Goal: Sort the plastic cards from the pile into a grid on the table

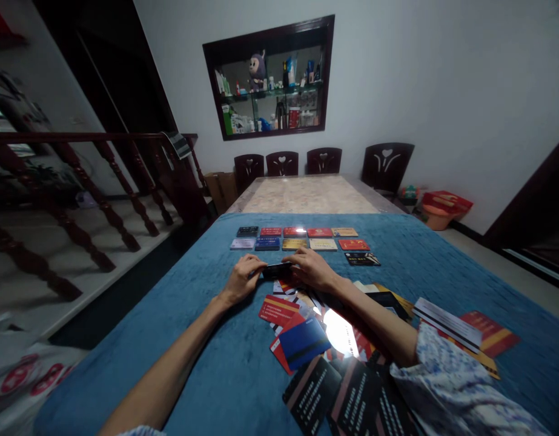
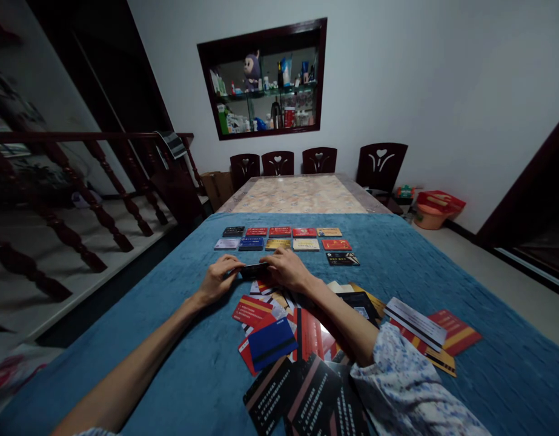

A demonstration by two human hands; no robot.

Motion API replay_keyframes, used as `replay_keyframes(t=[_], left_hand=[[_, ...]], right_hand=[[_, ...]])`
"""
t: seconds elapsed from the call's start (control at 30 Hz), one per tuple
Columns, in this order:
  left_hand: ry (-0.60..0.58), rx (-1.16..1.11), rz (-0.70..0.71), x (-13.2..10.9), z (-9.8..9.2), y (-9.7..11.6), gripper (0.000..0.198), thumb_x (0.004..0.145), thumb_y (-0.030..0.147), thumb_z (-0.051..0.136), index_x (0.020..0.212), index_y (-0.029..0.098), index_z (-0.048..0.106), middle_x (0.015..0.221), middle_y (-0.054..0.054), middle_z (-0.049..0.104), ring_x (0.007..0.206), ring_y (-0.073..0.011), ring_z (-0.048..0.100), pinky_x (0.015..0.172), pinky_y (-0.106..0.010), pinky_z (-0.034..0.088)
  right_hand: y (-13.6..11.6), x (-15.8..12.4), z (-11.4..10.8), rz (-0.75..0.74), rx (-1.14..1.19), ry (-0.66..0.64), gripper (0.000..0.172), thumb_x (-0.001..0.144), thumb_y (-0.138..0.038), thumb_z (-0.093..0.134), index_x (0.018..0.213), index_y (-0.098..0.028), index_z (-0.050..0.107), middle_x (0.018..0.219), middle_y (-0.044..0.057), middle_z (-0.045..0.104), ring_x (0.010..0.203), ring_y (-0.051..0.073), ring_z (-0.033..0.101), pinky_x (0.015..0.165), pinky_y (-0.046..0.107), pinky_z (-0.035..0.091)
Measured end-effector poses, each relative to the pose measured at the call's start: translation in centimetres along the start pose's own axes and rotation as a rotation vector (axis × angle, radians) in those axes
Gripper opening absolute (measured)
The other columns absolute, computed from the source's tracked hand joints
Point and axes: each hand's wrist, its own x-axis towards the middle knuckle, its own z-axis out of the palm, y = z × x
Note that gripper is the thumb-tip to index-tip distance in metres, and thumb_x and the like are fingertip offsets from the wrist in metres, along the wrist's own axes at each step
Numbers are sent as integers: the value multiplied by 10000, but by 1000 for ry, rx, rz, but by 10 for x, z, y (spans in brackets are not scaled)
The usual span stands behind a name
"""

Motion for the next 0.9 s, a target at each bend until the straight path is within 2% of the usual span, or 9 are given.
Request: replay_keyframes(t=[0.2,0.37,0.5,0.73,0.9], left_hand=[[31,-31,-36,1,-3,7,250,869,83,555,1017,179,732,906,-60,703,929,-186,625,829,-338,547],[-30,-30,-64,2,-5,10,273,844,67,538,1008,185,722,910,-57,702,927,-194,614,855,-359,535],[-104,42,-74,0,-5,12,319,816,56,555,1084,179,675,983,-69,694,974,-211,603,901,-376,497],[-220,177,-104,-3,1,14,384,827,83,547,1199,177,564,1020,-79,677,920,-230,605,878,-386,452],[-225,135,-169,-3,5,17,391,823,82,536,1201,182,524,1051,-70,681,953,-232,632,897,-392,447]], right_hand=[[-5,0,0,17,-6,13,327,898,-130,583,1208,-214,643,969,84,665,922,207,580,819,315,432],[-4,-1,4,-2,-14,-15,384,850,-99,580,1217,-202,628,1001,87,692,923,212,568,800,313,416],[-2,-1,8,2,-26,-43,478,794,-87,608,1257,-202,593,1049,84,704,964,226,564,809,320,404],[-6,-1,6,66,-41,-117,480,820,-132,617,1289,-208,553,1053,79,713,943,222,597,819,327,371],[-6,-2,5,83,-14,-134,511,821,-119,608,1318,-209,533,1098,76,714,980,221,607,825,326,360]])
